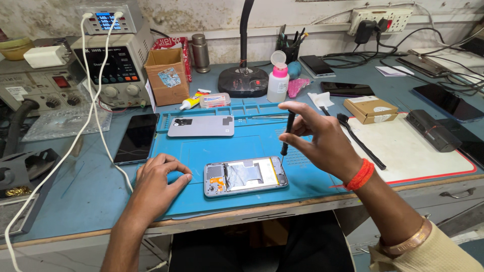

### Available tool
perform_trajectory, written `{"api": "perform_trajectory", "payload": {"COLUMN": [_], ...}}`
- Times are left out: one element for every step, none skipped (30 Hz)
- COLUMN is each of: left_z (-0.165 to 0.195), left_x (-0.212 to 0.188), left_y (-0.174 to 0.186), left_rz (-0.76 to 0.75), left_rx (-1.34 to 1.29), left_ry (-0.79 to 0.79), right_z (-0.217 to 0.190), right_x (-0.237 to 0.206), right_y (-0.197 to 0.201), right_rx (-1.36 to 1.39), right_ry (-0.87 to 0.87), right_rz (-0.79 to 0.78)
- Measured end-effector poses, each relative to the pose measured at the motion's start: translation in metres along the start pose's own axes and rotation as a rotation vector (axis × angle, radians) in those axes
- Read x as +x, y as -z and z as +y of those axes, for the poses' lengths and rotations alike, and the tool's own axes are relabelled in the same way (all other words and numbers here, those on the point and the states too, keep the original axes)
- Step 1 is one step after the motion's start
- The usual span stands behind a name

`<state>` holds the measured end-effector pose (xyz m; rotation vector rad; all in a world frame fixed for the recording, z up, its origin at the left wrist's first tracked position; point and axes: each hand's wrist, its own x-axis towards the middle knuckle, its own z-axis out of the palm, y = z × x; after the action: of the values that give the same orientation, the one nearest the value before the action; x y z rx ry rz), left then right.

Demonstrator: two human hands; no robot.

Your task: The person uses a screwdriver to unscrew the back of a disassembled smartphone on a blue mat, works on the internal components including the battery area, then presses the phone's back cover into place and applies liquid from a small bottle to the device at the end.

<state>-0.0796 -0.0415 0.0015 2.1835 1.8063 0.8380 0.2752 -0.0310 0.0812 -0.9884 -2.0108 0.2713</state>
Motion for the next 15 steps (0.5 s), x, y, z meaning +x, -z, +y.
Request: {"api": "perform_trajectory", "payload": {"left_z": [0.0,0.0,0.0,0.0,0.0,0.0,0.0,0.0,0.0,0.001,0.003,0.005,0.008,0.013,0.02], "left_x": [0.0,0.001,0.001,0.001,0.002,0.002,0.002,0.001,0.001,0.002,0.002,0.002,0.003,0.005,0.009], "left_y": [0.0,0.001,0.001,0.001,0.002,0.002,0.002,0.002,0.003,0.004,0.005,0.006,0.007,0.007,0.005], "left_rz": [-0.002,-0.003,-0.005,-0.01,-0.016,-0.022,-0.025,-0.029,-0.034,-0.036,-0.039,-0.039,-0.007,0.025,0.057], "left_rx": [0.0,0.0,0.0,0.0,-0.001,-0.003,-0.009,-0.014,-0.02,-0.024,-0.028,-0.03,-0.032,-0.034,-0.038], "left_ry": [0.0,-0.001,-0.001,0.002,0.005,0.009,0.01,0.013,0.016,0.008,0.002,-0.005,-0.037,-0.072,-0.11], "right_z": [-0.001,-0.001,-0.001,-0.001,-0.001,-0.001,0.0,0.001,0.001,0.002,0.003,0.004,0.005,0.005,0.005], "right_x": [0.001,0.002,0.003,0.003,0.004,0.004,0.004,0.003,0.003,0.002,0.0,-0.001,0.0,0.0,0.0], "right_y": [-0.001,-0.002,-0.003,-0.004,-0.005,-0.005,-0.005,-0.005,-0.005,-0.004,-0.003,-0.002,-0.003,-0.003,-0.002], "right_rx": [-0.001,-0.004,-0.005,-0.004,-0.002,-0.002,0.002,0.007,0.011,0.002,-0.007,-0.015,-0.021,-0.028,-0.039], "right_ry": [-0.004,-0.007,-0.011,-0.03,-0.051,-0.072,-0.062,-0.053,-0.046,-0.083,-0.121,-0.157,-0.146,-0.137,-0.127], "right_rz": [-0.002,-0.003,-0.005,0.004,0.012,0.019,0.039,0.056,0.074,0.082,0.088,0.096,0.103,0.111,0.122]}}
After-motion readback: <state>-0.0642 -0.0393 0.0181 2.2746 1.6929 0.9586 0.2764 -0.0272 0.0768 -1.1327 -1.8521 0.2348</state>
